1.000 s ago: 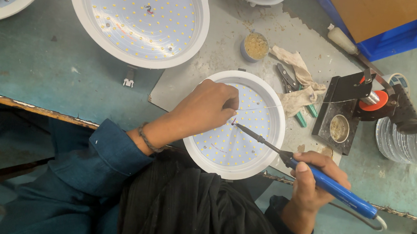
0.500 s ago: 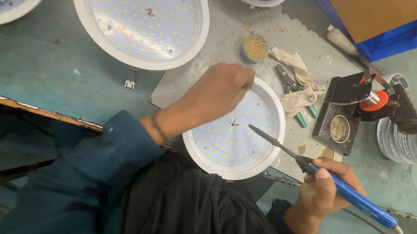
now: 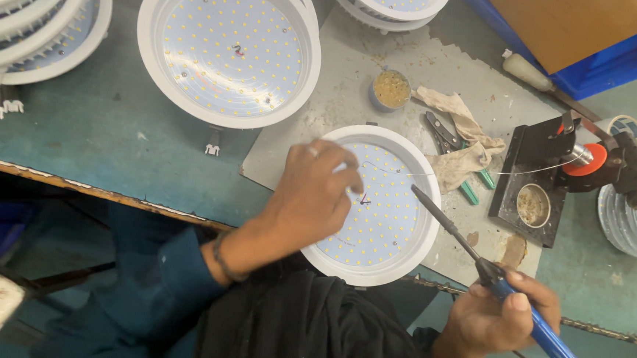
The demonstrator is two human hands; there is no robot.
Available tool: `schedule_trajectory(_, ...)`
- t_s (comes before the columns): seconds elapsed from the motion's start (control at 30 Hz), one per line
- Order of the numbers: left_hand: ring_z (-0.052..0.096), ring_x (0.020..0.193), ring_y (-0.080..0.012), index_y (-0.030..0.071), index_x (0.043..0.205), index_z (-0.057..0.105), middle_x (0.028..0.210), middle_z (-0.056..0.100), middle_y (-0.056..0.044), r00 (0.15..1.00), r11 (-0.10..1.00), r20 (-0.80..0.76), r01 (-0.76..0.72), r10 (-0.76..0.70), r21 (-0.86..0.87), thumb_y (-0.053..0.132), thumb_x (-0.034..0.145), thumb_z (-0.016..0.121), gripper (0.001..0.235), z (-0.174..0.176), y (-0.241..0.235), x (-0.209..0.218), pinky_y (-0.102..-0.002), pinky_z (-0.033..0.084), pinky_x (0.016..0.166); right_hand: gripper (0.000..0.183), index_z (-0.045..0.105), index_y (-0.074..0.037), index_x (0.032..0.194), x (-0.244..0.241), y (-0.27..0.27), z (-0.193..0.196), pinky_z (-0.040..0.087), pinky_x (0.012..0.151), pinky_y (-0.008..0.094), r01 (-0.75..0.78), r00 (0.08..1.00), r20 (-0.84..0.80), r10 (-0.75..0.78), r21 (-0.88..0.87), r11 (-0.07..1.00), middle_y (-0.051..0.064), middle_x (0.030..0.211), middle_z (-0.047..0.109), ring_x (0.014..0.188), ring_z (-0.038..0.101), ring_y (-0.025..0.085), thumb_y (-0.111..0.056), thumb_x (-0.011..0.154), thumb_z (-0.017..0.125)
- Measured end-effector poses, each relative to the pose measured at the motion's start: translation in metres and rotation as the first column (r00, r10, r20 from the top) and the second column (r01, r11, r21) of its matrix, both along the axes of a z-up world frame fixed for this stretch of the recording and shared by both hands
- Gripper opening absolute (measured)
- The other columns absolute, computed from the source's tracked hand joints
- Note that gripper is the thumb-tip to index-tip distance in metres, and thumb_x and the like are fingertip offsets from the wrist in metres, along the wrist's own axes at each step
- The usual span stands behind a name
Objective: The person uses a soldering iron to attach wires to the center of circular LED light panels. They handle the panels one at a time, applying solder to the connection points and then placing the finished units into a stack.
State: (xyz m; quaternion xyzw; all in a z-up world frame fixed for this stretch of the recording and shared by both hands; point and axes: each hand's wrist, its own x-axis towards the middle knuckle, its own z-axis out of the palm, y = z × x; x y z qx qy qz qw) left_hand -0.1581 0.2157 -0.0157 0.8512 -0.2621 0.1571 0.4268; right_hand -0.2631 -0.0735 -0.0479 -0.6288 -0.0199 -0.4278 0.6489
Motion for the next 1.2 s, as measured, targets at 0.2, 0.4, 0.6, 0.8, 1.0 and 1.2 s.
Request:
schedule_trajectory(0.2, 0.048, 0.126, -0.0335, 0.011, 0.098, 0.078, 0.123, 0.062, -0.010, 1.000, 0.991, -0.024, -0.001, 0.004, 0.135, 0.008, 0.075, 0.069, 0.025, -0.012, -0.006, -0.021, -0.059, 0.027, 0.106, 0.033, 0.057, 0.008, 0.101, -0.002, 0.009, 0.000, 0.044, 0.049, 0.027, 0.050, 0.998, -0.046, -0.050, -0.001, 0.999, 0.022, 0.085, 0.061, 0.050, 0.048, 0.020, -0.025, 0.098, 0.062)
schedule_trajectory(0.4, 0.046, 0.128, -0.0344, 0.008, 0.112, 0.078, 0.126, 0.059, -0.013, 1.000, 0.983, -0.009, -0.011, 0.013, 0.182, 0.006, 0.076, 0.067, 0.038, -0.018, -0.012, -0.013, -0.064, 0.023, 0.107, 0.031, 0.057, 0.008, 0.101, -0.006, 0.006, -0.002, 0.044, 0.049, 0.027, 0.045, 0.997, -0.055, -0.045, 0.006, 0.999, 0.021, 0.087, 0.060, 0.051, 0.048, 0.020, -0.022, 0.098, 0.062)
schedule_trajectory(0.6, 0.044, 0.131, -0.0344, 0.011, 0.095, 0.079, 0.127, 0.059, -0.013, 0.989, 0.988, -0.141, 0.063, -0.043, 0.140, 0.009, 0.078, 0.067, 0.021, -0.016, -0.007, -0.009, -0.067, 0.017, 0.111, 0.027, 0.057, 0.006, 0.100, -0.004, 0.005, -0.003, 0.043, 0.047, 0.027, 0.067, 0.996, -0.054, -0.067, -0.009, 0.998, 0.019, 0.088, 0.060, 0.050, 0.047, 0.019, -0.021, 0.097, 0.061)
schedule_trajectory(0.8, 0.034, 0.138, -0.0415, 0.017, 0.085, 0.082, 0.130, 0.058, -0.010, 0.978, 0.980, -0.177, 0.133, -0.107, 0.146, 0.015, 0.075, 0.072, 0.015, -0.011, -0.007, -0.012, -0.074, 0.009, 0.108, 0.027, 0.057, 0.006, 0.102, -0.001, 0.005, -0.004, 0.042, 0.046, 0.026, 0.077, 0.994, -0.074, -0.076, 0.008, 0.997, 0.019, 0.091, 0.061, 0.054, 0.049, 0.021, -0.020, 0.097, 0.061)
schedule_trajectory(1.0, 0.032, 0.140, -0.0383, 0.021, 0.080, 0.084, 0.132, 0.058, -0.007, 0.954, 0.972, -0.276, 0.169, -0.120, 0.161, 0.024, 0.076, 0.077, 0.009, -0.012, -0.015, -0.001, -0.070, 0.009, 0.107, 0.030, 0.058, 0.007, 0.101, -0.001, 0.005, -0.004, 0.042, 0.048, 0.026, 0.056, 0.997, -0.061, -0.055, 0.009, 0.998, 0.019, 0.087, 0.060, 0.051, 0.048, 0.020, -0.022, 0.097, 0.061)
schedule_trajectory(1.2, 0.036, 0.138, -0.0355, 0.023, 0.080, 0.084, 0.130, 0.059, -0.005, 0.962, 0.979, -0.256, 0.133, -0.090, 0.156, 0.026, 0.075, 0.079, 0.008, -0.015, -0.017, 0.000, -0.065, 0.014, 0.106, 0.032, 0.058, 0.008, 0.098, -0.002, 0.002, -0.002, 0.043, 0.048, 0.026, 0.045, 0.996, -0.074, -0.046, -0.016, 0.999, 0.019, 0.081, 0.059, 0.049, 0.048, 0.019, -0.024, 0.097, 0.062)
